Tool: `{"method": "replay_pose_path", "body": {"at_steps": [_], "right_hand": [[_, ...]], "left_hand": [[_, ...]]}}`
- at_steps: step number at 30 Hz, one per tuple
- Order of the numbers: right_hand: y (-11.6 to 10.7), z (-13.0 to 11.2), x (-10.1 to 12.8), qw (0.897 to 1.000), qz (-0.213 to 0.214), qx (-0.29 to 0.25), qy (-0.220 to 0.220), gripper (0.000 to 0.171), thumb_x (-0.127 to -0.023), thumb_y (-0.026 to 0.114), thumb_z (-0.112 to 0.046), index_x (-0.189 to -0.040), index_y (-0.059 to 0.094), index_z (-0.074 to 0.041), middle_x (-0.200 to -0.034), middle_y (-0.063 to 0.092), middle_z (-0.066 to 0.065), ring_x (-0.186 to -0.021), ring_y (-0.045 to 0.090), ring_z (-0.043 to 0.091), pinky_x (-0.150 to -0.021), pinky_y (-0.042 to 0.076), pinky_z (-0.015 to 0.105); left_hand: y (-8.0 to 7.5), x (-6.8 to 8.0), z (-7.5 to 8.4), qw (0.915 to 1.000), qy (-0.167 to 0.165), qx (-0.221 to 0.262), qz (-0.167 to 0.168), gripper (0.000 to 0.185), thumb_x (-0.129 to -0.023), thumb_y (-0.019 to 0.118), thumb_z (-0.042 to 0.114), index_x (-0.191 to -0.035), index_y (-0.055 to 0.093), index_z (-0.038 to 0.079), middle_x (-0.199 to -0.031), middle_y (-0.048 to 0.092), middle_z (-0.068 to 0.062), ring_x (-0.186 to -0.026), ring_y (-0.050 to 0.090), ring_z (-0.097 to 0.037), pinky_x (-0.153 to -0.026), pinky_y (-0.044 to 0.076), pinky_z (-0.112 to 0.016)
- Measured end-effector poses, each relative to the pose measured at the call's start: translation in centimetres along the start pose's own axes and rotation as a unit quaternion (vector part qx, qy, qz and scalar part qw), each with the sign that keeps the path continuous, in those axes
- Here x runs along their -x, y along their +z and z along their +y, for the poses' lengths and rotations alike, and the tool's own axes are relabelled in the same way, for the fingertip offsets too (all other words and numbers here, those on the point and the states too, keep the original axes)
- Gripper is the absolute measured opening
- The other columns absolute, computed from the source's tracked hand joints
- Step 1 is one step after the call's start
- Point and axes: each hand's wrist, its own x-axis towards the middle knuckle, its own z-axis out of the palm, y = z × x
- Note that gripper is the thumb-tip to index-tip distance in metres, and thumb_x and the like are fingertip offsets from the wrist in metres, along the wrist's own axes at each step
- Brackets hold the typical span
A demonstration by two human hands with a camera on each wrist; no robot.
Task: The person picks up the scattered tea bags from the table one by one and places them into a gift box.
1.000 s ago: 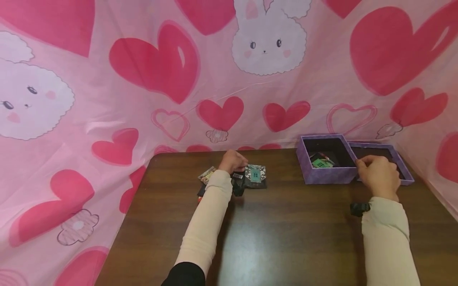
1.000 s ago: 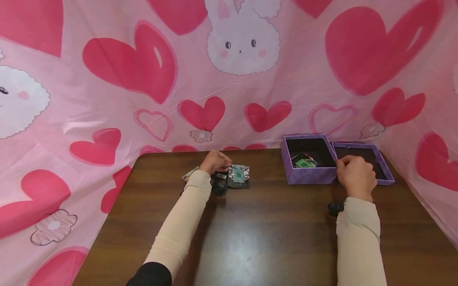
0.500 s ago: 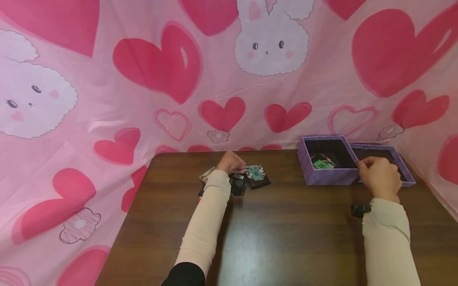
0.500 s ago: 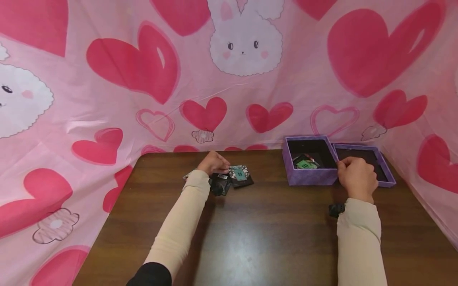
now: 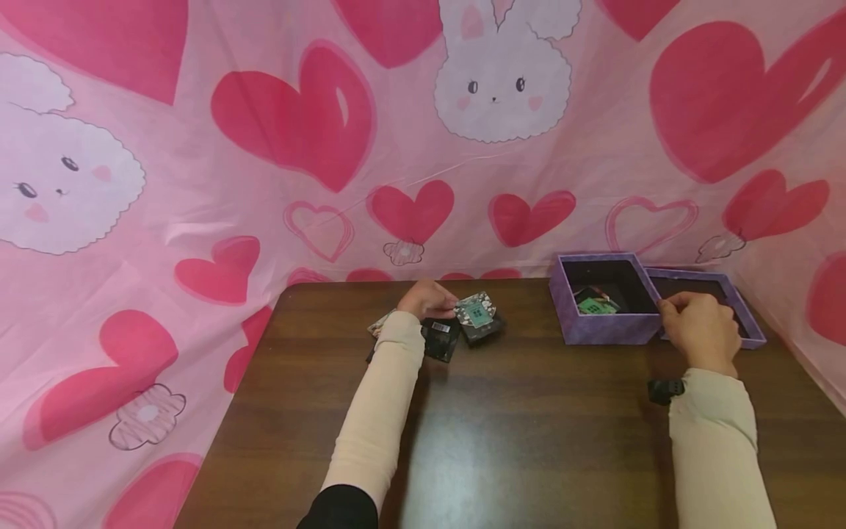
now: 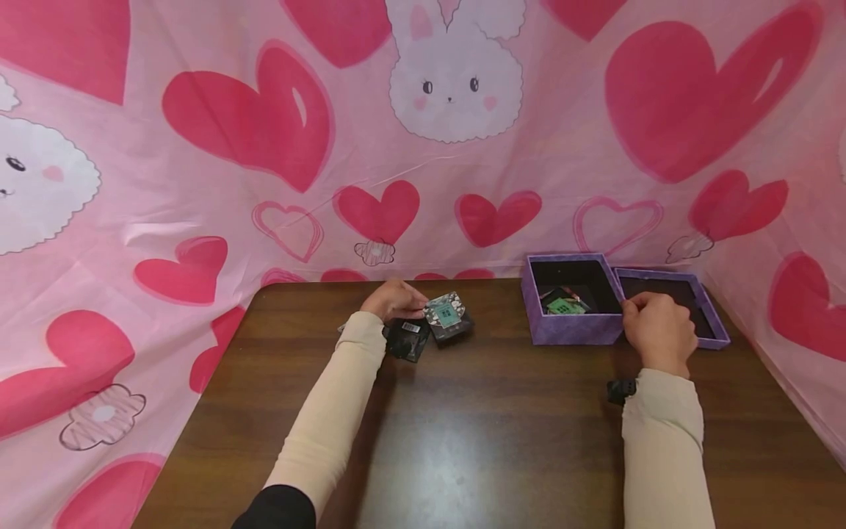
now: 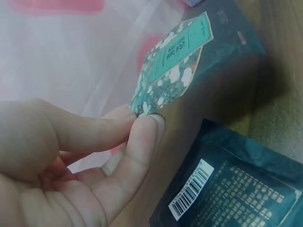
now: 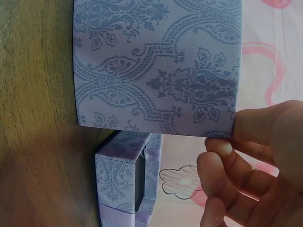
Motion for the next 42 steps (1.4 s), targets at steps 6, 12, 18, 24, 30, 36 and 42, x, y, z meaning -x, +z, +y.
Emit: {"method": "replay_pose_path", "body": {"at_steps": [6,12,18,24,30,36,42], "right_hand": [[-0.1,0.1,0.0,1.0,-0.001,0.002,0.001,0.043,-0.102,0.051,-0.039,-0.116,0.067,-0.001,-0.121,0.056,0.037,-0.104,0.047,0.063,-0.068,0.041,0.067],[-0.1,0.3,0.0,1.0,0.002,0.001,-0.002,0.043,-0.102,0.051,-0.038,-0.116,0.067,-0.001,-0.121,0.056,0.037,-0.103,0.048,0.063,-0.067,0.041,0.066],[-0.1,0.2,0.0,1.0,0.004,0.002,-0.009,0.043,-0.102,0.051,-0.038,-0.116,0.067,-0.001,-0.12,0.056,0.037,-0.103,0.049,0.063,-0.066,0.042,0.066],[-0.2,0.1,0.0,1.0,0.004,0.0,-0.009,0.042,-0.102,0.051,-0.037,-0.117,0.067,-0.001,-0.12,0.057,0.037,-0.103,0.048,0.063,-0.067,0.041,0.066],[0.0,0.0,0.0,1.0,0.011,-0.003,-0.014,0.041,-0.102,0.052,-0.036,-0.116,0.067,0.0,-0.119,0.057,0.037,-0.103,0.049,0.063,-0.068,0.041,0.067],[0.2,0.2,0.0,1.0,0.013,-0.008,-0.016,0.041,-0.103,0.052,-0.035,-0.115,0.067,0.001,-0.118,0.059,0.036,-0.102,0.049,0.062,-0.069,0.042,0.067],[0.3,0.3,0.0,1.0,0.015,-0.008,-0.017,0.041,-0.102,0.052,-0.035,-0.115,0.068,0.0,-0.118,0.059,0.036,-0.102,0.05,0.062,-0.068,0.042,0.067]], "left_hand": [[0.3,0.1,0.7,0.9993,0.009,0.037,-0.005,0.019,-0.093,0.066,-0.005,-0.111,0.07,-0.011,-0.099,0.069,-0.015,-0.071,0.067,-0.018,-0.078,0.061,-0.034],[1.0,0.8,2.4,0.9971,0.057,0.05,-0.013,0.018,-0.091,0.068,-0.006,-0.108,0.07,-0.013,-0.092,0.068,-0.015,-0.072,0.065,-0.019,-0.09,0.057,-0.044],[1.7,1.0,3.3,0.9935,0.073,0.086,-0.012,0.015,-0.089,0.071,-0.005,-0.102,0.071,-0.013,-0.084,0.065,-0.013,-0.068,0.064,-0.018,-0.089,0.057,-0.045],[2.6,0.9,4.2,0.989,0.087,0.119,-0.005,0.013,-0.088,0.073,-0.004,-0.099,0.072,-0.012,-0.082,0.066,-0.013,-0.064,0.067,-0.019,-0.08,0.06,-0.039],[3.6,1.1,5.2,0.9864,0.091,0.137,-0.001,0.019,-0.089,0.072,-0.004,-0.104,0.071,-0.014,-0.081,0.067,-0.014,-0.061,0.067,-0.019,-0.076,0.061,-0.037],[4.1,1.3,5.5,0.9861,0.092,0.139,-0.003,0.015,-0.089,0.073,-0.004,-0.101,0.073,-0.013,-0.078,0.069,-0.015,-0.06,0.068,-0.019,-0.084,0.058,-0.043],[4.5,1.4,5.5,0.9843,0.099,0.146,0.0,0.013,-0.088,0.072,-0.006,-0.098,0.073,-0.014,-0.075,0.069,-0.015,-0.058,0.068,-0.018,-0.076,0.061,-0.038]]}}
